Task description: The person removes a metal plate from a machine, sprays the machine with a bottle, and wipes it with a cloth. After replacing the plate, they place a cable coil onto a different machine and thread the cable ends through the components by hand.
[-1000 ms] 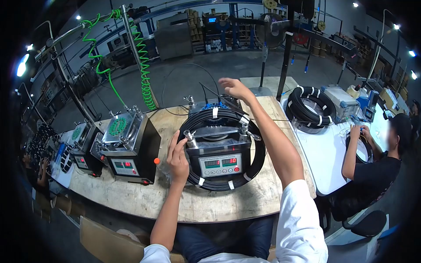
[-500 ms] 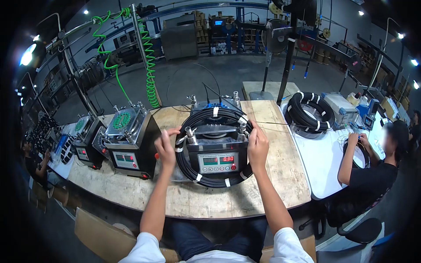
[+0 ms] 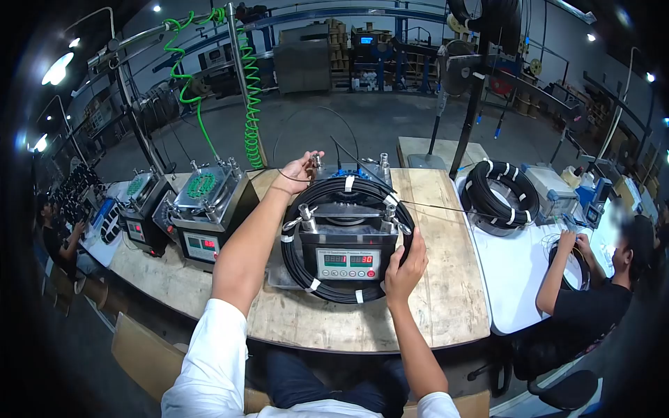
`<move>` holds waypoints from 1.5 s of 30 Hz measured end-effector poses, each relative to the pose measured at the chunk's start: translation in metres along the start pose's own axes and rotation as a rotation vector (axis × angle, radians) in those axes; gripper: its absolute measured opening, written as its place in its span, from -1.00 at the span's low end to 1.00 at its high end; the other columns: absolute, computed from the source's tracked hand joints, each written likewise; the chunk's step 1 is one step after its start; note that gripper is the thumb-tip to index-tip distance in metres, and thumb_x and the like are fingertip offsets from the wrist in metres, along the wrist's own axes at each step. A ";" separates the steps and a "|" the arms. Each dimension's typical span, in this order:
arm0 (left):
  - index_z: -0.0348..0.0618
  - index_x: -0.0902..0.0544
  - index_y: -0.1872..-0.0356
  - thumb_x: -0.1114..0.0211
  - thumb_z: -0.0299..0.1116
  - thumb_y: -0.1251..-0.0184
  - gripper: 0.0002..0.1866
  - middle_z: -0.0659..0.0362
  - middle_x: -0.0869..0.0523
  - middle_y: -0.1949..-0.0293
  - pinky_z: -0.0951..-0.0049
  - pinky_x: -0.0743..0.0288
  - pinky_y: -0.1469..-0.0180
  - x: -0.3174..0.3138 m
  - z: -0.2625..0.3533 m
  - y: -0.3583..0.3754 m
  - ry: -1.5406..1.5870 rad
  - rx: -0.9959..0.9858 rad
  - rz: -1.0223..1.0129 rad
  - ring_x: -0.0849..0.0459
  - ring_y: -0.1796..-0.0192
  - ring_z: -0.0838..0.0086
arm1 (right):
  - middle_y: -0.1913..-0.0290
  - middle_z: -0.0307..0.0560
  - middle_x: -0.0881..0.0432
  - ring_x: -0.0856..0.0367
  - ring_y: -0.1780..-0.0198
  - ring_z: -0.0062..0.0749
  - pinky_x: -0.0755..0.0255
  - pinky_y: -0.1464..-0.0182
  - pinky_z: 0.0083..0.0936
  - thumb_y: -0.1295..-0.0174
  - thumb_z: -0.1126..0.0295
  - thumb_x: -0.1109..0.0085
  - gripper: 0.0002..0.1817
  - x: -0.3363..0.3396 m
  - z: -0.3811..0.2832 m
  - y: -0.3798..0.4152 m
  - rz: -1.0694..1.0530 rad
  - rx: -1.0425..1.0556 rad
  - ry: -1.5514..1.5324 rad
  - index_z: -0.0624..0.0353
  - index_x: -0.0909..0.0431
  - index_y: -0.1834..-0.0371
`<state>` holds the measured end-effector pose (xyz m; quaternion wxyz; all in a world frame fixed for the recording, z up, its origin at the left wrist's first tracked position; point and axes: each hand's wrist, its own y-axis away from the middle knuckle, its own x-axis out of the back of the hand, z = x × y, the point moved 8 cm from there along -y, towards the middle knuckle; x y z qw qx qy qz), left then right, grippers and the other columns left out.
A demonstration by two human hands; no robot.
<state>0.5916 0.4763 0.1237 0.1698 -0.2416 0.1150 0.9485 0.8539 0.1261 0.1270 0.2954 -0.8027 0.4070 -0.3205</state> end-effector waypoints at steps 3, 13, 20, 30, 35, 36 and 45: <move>0.04 -0.64 0.40 -0.32 0.14 -0.55 -0.57 0.31 -0.79 0.23 0.39 -0.57 0.24 0.013 0.000 -0.011 -0.103 -0.004 0.220 -0.64 0.32 0.51 | -0.40 0.23 -0.55 -0.50 -0.37 0.20 -0.26 -0.46 0.00 -0.47 0.46 -0.02 -0.42 -0.001 0.006 0.007 0.025 0.003 -0.043 0.28 -0.35 -0.57; 0.12 -0.61 0.14 -0.44 -0.05 -0.51 -0.77 0.27 -0.79 0.25 0.48 -0.67 0.33 0.023 -0.004 -0.016 0.173 -0.079 0.191 -0.64 0.41 0.57 | -0.40 0.28 -0.53 -0.52 -0.37 0.16 -0.36 -0.42 -0.10 -0.51 0.46 0.00 -0.42 -0.003 0.015 0.009 0.022 -0.014 -0.100 0.22 -0.34 -0.60; 0.00 -0.67 0.16 -0.40 -0.17 -0.55 -0.83 0.25 -0.78 0.34 0.43 -0.65 0.35 -0.005 -0.003 0.011 0.435 -0.055 0.115 -0.64 0.44 0.52 | -0.37 0.22 -0.56 -0.63 -0.26 -0.02 -0.50 -0.28 -0.23 -0.51 0.49 0.01 -0.43 -0.005 0.020 0.012 0.043 -0.038 -0.170 0.26 -0.35 -0.59; -0.01 -0.62 0.36 -0.47 -0.07 -0.48 -0.68 0.21 -0.72 0.42 0.46 -0.50 0.50 -0.004 0.010 -0.008 0.106 -0.179 0.161 -0.65 0.47 0.52 | -0.36 0.27 -0.56 -0.51 -0.34 0.22 -0.34 -0.43 -0.04 -0.45 0.51 -0.04 -0.42 -0.004 0.014 0.010 0.052 -0.063 -0.210 0.26 -0.38 -0.55; -0.05 -0.68 0.16 -0.11 -0.09 -0.70 -0.69 0.15 -0.81 0.04 0.46 -0.62 0.19 -0.010 0.005 0.014 0.311 -0.186 0.020 -0.72 0.19 0.53 | -0.36 0.26 -0.56 -0.51 -0.36 0.20 -0.33 -0.44 -0.05 -0.45 0.50 -0.05 -0.43 -0.004 0.017 0.011 0.032 -0.107 -0.250 0.26 -0.38 -0.55; -0.09 -0.66 0.09 -0.12 -0.18 -0.70 -0.76 0.10 -0.83 -0.01 0.43 -0.65 0.16 0.001 -0.002 0.004 0.319 -0.185 0.002 -0.74 0.17 0.50 | -0.37 0.27 -0.55 -0.51 -0.36 0.19 -0.33 -0.45 -0.05 -0.45 0.50 -0.05 -0.43 -0.005 0.019 0.012 0.030 -0.109 -0.244 0.26 -0.39 -0.54; -0.26 -0.74 -0.06 -0.09 0.03 -0.73 -0.50 0.14 -0.84 0.08 0.41 -0.72 0.01 -0.030 0.010 0.006 -0.075 -0.219 0.066 -0.77 0.15 0.49 | -0.30 0.27 -0.57 -0.53 -0.30 0.20 -0.37 -0.40 -0.06 -0.44 0.52 -0.05 -0.42 -0.003 0.014 0.012 0.064 -0.076 -0.203 0.26 -0.38 -0.55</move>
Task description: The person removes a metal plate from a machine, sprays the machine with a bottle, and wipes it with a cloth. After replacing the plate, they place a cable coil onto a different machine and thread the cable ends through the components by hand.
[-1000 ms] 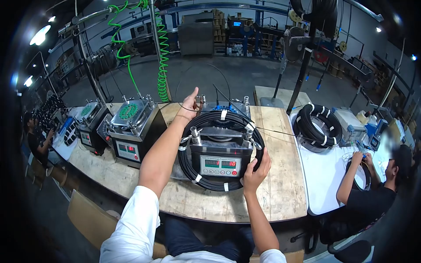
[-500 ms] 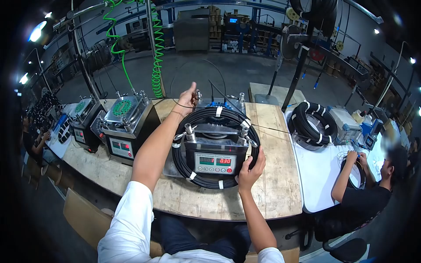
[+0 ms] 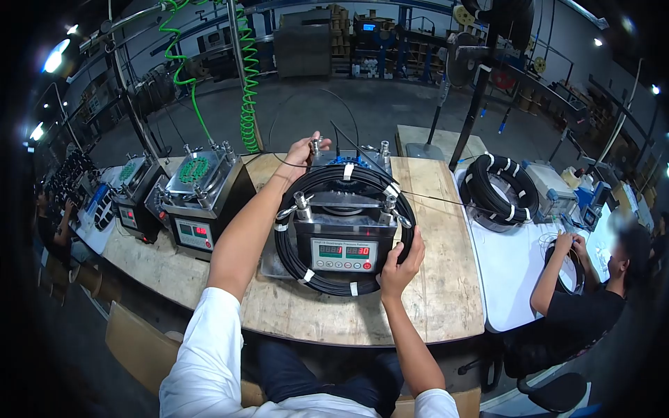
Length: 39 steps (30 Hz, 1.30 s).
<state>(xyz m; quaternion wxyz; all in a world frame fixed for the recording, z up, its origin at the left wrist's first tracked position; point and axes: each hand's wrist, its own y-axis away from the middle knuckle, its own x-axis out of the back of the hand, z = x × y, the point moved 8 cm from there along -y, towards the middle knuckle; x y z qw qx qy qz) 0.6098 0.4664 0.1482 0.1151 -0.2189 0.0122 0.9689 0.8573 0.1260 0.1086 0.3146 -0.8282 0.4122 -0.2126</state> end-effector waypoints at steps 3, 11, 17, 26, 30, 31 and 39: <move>-0.32 -0.76 -0.04 0.09 0.23 -0.74 -0.27 0.15 -0.83 0.13 0.36 -0.71 0.05 -0.011 0.001 -0.003 -0.065 0.061 -0.056 -0.76 0.18 0.45 | -0.23 0.26 -0.58 -0.54 -0.24 0.19 -0.39 -0.35 -0.06 -0.44 0.53 -0.05 -0.42 0.000 0.003 -0.001 -0.007 0.011 -0.005 0.25 -0.38 -0.56; -0.16 -0.56 -0.47 0.06 0.36 -0.66 -0.20 0.12 -0.76 -0.14 0.26 -0.56 -0.33 0.004 0.018 0.057 -0.367 0.017 -0.006 -0.70 -0.15 0.43 | -0.30 0.31 -0.55 -0.51 -0.28 0.22 -0.36 -0.38 -0.04 -0.46 0.52 -0.04 -0.45 -0.001 0.005 0.000 -0.026 0.041 0.036 0.31 -0.37 -0.53; -0.17 -0.70 -0.16 -0.16 0.00 -0.67 -0.56 0.18 -0.73 -0.07 0.24 -0.50 -0.22 0.013 0.049 0.204 -0.606 -0.506 0.218 -0.67 -0.12 0.40 | -0.26 0.28 -0.56 -0.53 -0.27 0.17 -0.38 -0.37 -0.08 -0.44 0.49 -0.10 -0.47 0.000 0.010 -0.003 -0.025 -0.033 -0.094 0.32 -0.41 -0.48; -0.18 -0.68 -0.13 -0.29 -0.37 -0.56 -0.76 0.06 -0.74 0.12 0.19 -0.47 0.09 -0.033 0.059 0.290 -1.408 -0.937 0.042 -0.71 0.15 0.22 | 0.10 -0.05 -0.69 -0.58 0.22 -0.52 -0.46 0.16 -0.48 -0.56 0.35 -0.12 -0.71 -0.015 -0.051 -0.079 -0.287 0.011 -0.204 0.29 -0.56 -0.21; -0.19 -0.63 -0.14 -0.22 -0.30 -0.64 -0.76 0.04 -0.73 0.36 0.16 -0.49 0.15 -0.026 0.072 0.283 -1.355 -0.807 0.137 -0.72 0.32 0.13 | 0.19 -0.07 -0.74 -0.57 0.29 -0.55 -0.44 0.22 -0.49 -0.57 0.37 -0.07 -0.74 -0.025 -0.045 -0.100 -0.307 -0.037 -0.200 0.32 -0.65 -0.10; -0.19 -0.62 -0.14 -0.19 -0.29 -0.66 -0.76 0.04 -0.73 0.42 0.15 -0.49 0.16 -0.029 0.079 0.286 -1.342 -0.828 0.172 -0.73 0.36 0.10 | 0.23 -0.07 -0.74 -0.57 0.30 -0.55 -0.44 0.23 -0.49 -0.57 0.37 -0.06 -0.73 -0.026 -0.040 -0.099 -0.277 -0.051 -0.180 0.34 -0.67 -0.06; -0.11 -0.62 -0.12 -0.28 -0.26 -0.61 -0.77 0.04 -0.75 0.32 0.17 -0.55 0.26 -0.017 0.065 0.268 -1.236 -0.555 0.128 -0.77 0.32 0.05 | 0.24 0.12 -0.76 -0.66 0.32 -0.35 -0.51 0.23 -0.38 -0.51 0.43 -0.01 -0.71 -0.025 -0.042 -0.090 -0.146 0.135 -0.091 0.37 -0.68 -0.05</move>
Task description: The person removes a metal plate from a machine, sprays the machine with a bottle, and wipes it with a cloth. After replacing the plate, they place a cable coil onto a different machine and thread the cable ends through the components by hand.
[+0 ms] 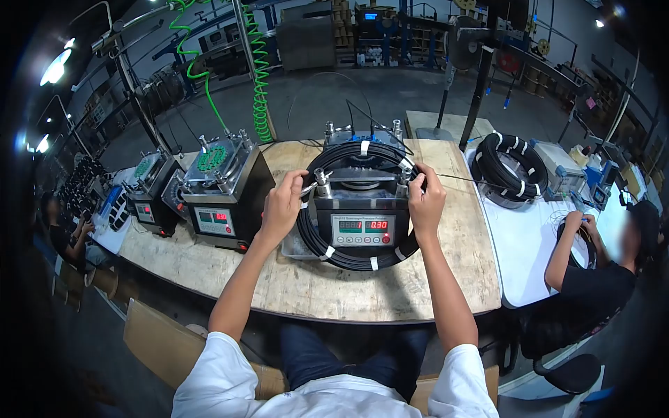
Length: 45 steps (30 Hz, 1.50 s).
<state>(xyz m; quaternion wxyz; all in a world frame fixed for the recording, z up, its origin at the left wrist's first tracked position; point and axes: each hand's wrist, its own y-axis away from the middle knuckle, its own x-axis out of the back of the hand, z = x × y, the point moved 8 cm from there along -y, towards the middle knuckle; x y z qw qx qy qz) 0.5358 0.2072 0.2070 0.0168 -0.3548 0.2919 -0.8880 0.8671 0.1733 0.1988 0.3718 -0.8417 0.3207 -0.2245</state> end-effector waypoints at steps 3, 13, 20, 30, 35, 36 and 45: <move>-0.11 -0.64 -0.12 -0.30 -0.28 -0.59 -0.77 0.04 -0.77 0.29 0.19 -0.57 0.27 0.011 0.023 0.007 -0.061 -0.145 0.177 -0.77 0.31 0.06 | 0.23 0.14 -0.77 -0.69 0.29 -0.31 -0.53 0.19 -0.38 -0.49 0.45 -0.01 -0.71 0.001 0.001 0.001 -0.013 -0.008 0.014 0.37 -0.68 -0.06; -0.12 -0.60 -0.16 -0.19 -0.16 -0.67 -0.71 -0.07 -0.79 0.36 0.06 -0.61 0.31 0.007 0.030 0.005 -0.199 -0.161 0.140 -0.80 0.31 -0.01 | 0.10 0.29 -0.77 -0.77 0.18 0.05 -0.58 0.11 -0.23 -0.45 0.47 0.00 -0.68 0.001 0.002 0.002 -0.043 -0.070 0.012 0.38 -0.67 -0.10; -0.09 -0.48 -0.18 -0.07 -0.23 -0.72 -0.76 -0.13 -0.74 0.50 -0.11 -0.56 0.37 -0.026 0.038 0.015 -0.093 -0.029 0.160 -0.75 0.39 -0.19 | 0.09 0.31 -0.77 -0.77 0.17 0.12 -0.59 0.10 -0.18 -0.44 0.47 -0.03 -0.69 0.000 0.002 0.003 -0.025 -0.003 0.035 0.37 -0.65 -0.12; -0.13 -0.55 -0.30 -0.20 -0.33 -0.60 -0.66 0.00 -0.64 0.10 0.16 -0.59 -0.06 -0.018 0.043 0.019 -0.049 -0.278 0.343 -0.70 0.07 0.10 | 0.19 0.08 -0.41 -0.50 0.20 -0.04 -0.43 0.12 -0.15 -0.41 0.43 -0.27 -0.76 0.012 -0.002 0.023 0.107 0.014 0.156 0.36 -0.45 0.31; -0.12 -0.53 -0.38 -0.21 -0.04 -0.62 -0.50 -0.07 -0.51 -0.17 0.08 -0.57 -0.17 -0.028 0.017 0.007 -0.049 -0.141 0.488 -0.70 -0.07 -0.02 | -0.01 0.17 -0.42 -0.49 -0.06 0.06 -0.43 -0.13 -0.16 -0.40 0.48 -0.25 -0.79 0.015 -0.016 0.030 0.057 0.145 0.023 0.33 -0.45 0.05; -0.11 -0.52 -0.39 -0.18 0.00 -0.64 -0.49 -0.07 -0.51 -0.18 0.06 -0.59 -0.15 -0.032 0.015 0.007 -0.003 -0.087 0.427 -0.71 -0.08 -0.05 | -0.08 0.21 -0.41 -0.46 -0.15 0.11 -0.37 -0.27 -0.12 -0.35 0.49 -0.28 -0.67 0.016 -0.014 0.032 -0.005 0.128 -0.009 0.30 -0.43 -0.10; -0.05 -0.50 -0.43 -0.08 0.07 -0.68 -0.46 -0.14 -0.71 -0.11 0.01 -0.65 -0.03 -0.033 0.014 0.008 0.003 -0.040 0.366 -0.75 -0.10 -0.13 | 0.09 -0.07 -0.46 -0.38 0.12 -0.45 -0.30 0.11 -0.43 -0.33 0.50 -0.32 -0.59 0.017 0.009 0.031 -0.108 -0.164 -0.082 0.23 -0.47 -0.21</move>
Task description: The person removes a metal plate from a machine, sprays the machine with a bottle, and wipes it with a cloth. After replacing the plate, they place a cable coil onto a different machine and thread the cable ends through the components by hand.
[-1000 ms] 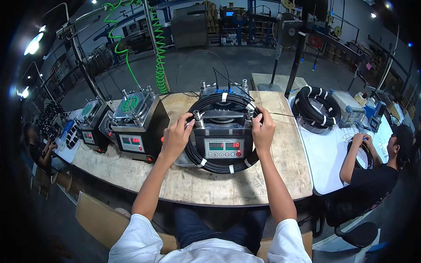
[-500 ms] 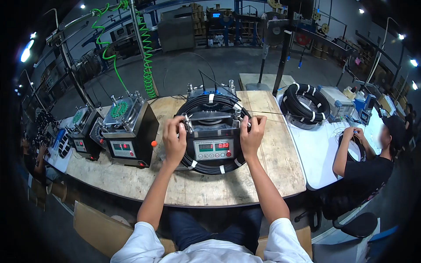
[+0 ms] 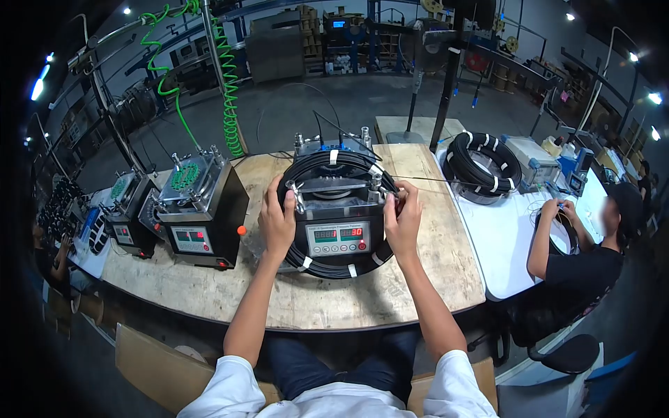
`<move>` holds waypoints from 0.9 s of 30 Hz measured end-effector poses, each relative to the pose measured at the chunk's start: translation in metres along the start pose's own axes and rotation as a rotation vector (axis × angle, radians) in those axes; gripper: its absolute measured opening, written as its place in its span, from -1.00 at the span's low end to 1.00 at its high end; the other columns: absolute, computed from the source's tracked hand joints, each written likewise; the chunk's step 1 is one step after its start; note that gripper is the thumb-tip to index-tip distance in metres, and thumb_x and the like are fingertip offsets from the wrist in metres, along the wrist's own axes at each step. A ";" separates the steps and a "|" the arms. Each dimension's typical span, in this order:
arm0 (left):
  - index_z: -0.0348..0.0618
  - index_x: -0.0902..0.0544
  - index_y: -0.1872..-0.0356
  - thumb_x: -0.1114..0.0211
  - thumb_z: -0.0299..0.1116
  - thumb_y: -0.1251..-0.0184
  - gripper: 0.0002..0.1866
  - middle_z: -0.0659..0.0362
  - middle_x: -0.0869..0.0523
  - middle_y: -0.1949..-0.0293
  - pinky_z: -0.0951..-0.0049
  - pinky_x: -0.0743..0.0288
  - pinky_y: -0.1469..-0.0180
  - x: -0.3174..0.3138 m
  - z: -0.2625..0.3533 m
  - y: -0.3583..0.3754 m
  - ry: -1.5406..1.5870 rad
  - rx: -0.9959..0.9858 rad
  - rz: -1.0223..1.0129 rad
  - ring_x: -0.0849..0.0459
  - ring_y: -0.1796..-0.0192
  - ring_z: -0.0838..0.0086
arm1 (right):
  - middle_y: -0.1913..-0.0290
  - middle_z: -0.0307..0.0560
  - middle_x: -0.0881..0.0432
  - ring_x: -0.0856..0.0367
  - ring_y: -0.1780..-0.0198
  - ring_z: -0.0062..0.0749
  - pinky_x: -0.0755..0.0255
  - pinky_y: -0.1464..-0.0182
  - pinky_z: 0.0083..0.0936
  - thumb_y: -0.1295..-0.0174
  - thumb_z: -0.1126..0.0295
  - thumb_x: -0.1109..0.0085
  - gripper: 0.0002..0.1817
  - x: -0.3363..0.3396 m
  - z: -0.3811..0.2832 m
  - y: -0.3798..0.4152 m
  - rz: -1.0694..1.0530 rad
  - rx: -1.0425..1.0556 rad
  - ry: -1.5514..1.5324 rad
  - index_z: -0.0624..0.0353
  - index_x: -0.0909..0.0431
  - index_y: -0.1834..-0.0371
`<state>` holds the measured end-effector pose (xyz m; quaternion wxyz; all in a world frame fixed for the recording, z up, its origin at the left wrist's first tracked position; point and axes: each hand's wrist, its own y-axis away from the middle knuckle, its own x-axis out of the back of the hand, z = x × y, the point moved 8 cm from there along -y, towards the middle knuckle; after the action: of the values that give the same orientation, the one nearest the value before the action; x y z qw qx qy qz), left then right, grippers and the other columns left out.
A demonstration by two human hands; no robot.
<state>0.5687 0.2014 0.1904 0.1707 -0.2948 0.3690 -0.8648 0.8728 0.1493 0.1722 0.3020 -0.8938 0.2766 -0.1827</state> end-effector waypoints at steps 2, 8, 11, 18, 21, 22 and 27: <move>-0.02 -0.49 -0.44 -0.07 0.07 -0.68 -0.47 -0.13 -0.71 -0.12 0.00 -0.65 -0.01 0.000 0.000 0.000 -0.003 -0.006 0.006 -0.75 -0.08 -0.13 | 0.07 -0.03 -0.46 -0.38 0.17 -0.31 -0.33 -0.01 -0.33 -0.32 0.42 -0.36 -0.53 0.003 -0.019 0.001 0.092 0.187 -0.024 0.24 -0.46 -0.26; -0.01 -0.49 -0.45 -0.06 0.06 -0.69 -0.48 -0.12 -0.71 -0.08 -0.01 -0.66 0.01 0.000 -0.001 0.001 -0.010 0.000 0.012 -0.76 -0.06 -0.12 | 0.30 -0.18 -0.40 -0.35 0.36 -0.52 -0.33 0.30 -0.47 -0.33 0.47 -0.34 -0.50 0.001 -0.025 -0.010 -0.085 -0.122 0.097 0.14 -0.48 -0.34; -0.02 -0.49 -0.45 -0.06 0.04 -0.69 -0.48 -0.12 -0.71 -0.07 0.00 -0.66 0.04 -0.001 -0.004 0.002 -0.013 0.037 -0.022 -0.76 -0.04 -0.13 | 0.32 -0.13 -0.45 -0.51 0.32 -0.47 -0.38 0.31 -0.43 -0.31 0.44 -0.37 -0.45 0.001 -0.019 -0.009 -0.067 0.024 0.141 0.10 -0.47 -0.37; 0.02 -0.49 -0.46 -0.07 -0.01 -0.69 -0.51 -0.11 -0.70 -0.05 -0.03 -0.66 0.10 0.000 -0.003 0.002 -0.030 -0.011 0.014 -0.77 0.01 -0.15 | 0.49 -0.05 -0.57 -0.61 0.51 -0.08 -0.51 0.37 -0.25 -0.32 0.34 -0.41 -0.32 -0.006 -0.044 -0.013 -0.103 -0.006 0.406 0.01 -0.36 -0.50; 0.03 -0.48 -0.46 -0.08 -0.04 -0.69 -0.52 -0.11 -0.70 -0.04 -0.06 -0.66 0.13 -0.002 -0.004 0.003 -0.045 0.006 0.002 -0.77 0.02 -0.17 | 0.60 -0.07 -0.55 -0.57 0.61 -0.04 -0.47 0.44 -0.20 -0.33 0.33 -0.44 -0.30 -0.011 -0.049 -0.008 -0.003 0.108 0.453 -0.01 -0.37 -0.52; -0.01 -0.48 -0.46 -0.07 -0.06 -0.69 -0.52 -0.13 -0.70 -0.07 -0.05 -0.64 0.05 -0.002 -0.004 0.003 -0.031 0.032 -0.016 -0.75 -0.03 -0.17 | 0.59 -0.06 -0.56 -0.60 0.59 -0.07 -0.44 0.46 -0.19 -0.34 0.35 -0.42 -0.30 -0.020 -0.046 -0.002 0.026 0.151 0.437 -0.02 -0.37 -0.54; -0.10 -0.47 -0.47 -0.06 -0.10 -0.70 -0.52 -0.17 -0.70 -0.13 -0.02 -0.59 -0.12 -0.003 -0.005 0.004 -0.027 0.060 -0.058 -0.71 -0.14 -0.17 | 0.63 -0.22 -0.47 -0.45 0.66 -0.44 -0.29 0.54 -0.39 -0.45 0.38 -0.32 -0.48 -0.028 -0.060 -0.004 -0.185 0.166 0.215 0.07 -0.45 -0.45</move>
<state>0.5682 0.2029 0.1841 0.1592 -0.3119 0.3318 -0.8759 0.8226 0.1426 0.2148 0.3252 -0.8628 0.2079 -0.3265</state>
